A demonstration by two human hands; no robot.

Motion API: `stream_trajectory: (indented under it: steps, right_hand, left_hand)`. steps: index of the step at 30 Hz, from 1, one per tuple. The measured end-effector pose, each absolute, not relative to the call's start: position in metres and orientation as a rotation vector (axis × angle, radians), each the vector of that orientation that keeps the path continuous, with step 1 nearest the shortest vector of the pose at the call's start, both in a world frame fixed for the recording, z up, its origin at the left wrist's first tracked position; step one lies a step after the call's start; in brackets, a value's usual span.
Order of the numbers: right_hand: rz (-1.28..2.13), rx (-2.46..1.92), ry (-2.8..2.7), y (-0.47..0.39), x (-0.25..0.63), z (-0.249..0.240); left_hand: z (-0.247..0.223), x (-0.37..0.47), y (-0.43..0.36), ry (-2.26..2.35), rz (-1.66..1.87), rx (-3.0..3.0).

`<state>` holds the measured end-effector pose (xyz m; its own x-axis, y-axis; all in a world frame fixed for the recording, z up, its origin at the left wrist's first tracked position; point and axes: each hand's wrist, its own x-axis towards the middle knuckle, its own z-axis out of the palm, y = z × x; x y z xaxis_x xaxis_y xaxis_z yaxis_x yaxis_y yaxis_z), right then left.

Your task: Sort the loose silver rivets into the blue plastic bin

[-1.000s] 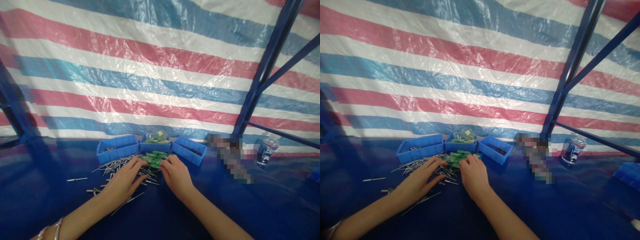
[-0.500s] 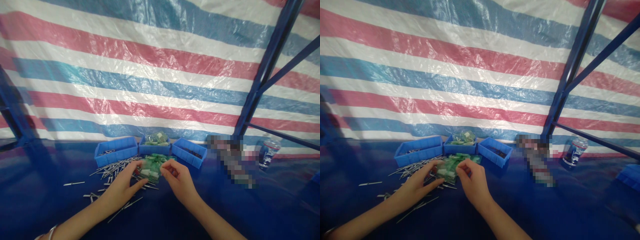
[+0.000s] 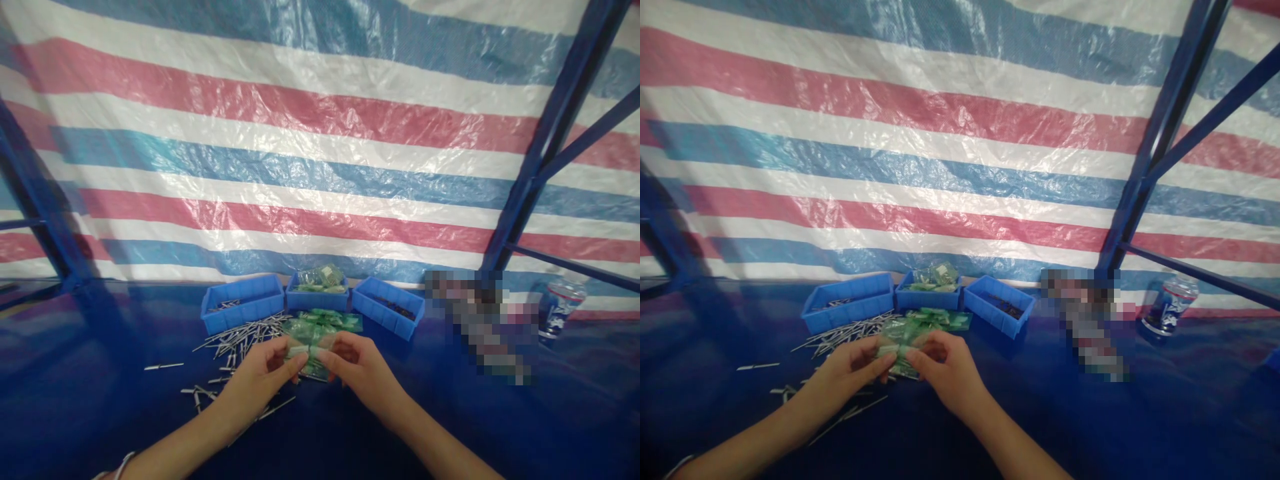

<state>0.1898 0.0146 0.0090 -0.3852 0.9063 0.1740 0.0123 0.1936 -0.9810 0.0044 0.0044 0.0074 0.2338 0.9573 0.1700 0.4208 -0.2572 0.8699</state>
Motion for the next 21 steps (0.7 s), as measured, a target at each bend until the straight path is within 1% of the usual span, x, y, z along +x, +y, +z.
stream_trajectory:
  steps: [11, 21]
  right_hand:
    - [1.503, -0.855, -1.634, 0.008, 0.186, 0.010]
    - [1.455, -0.900, -1.661, 0.003, 0.184, 0.012]
  left_hand:
    - [-0.008, 0.007, 0.004, 1.130, 0.875, 1.792]
    - [-0.010, 0.009, 0.001, 1.129, 0.901, 1.776]
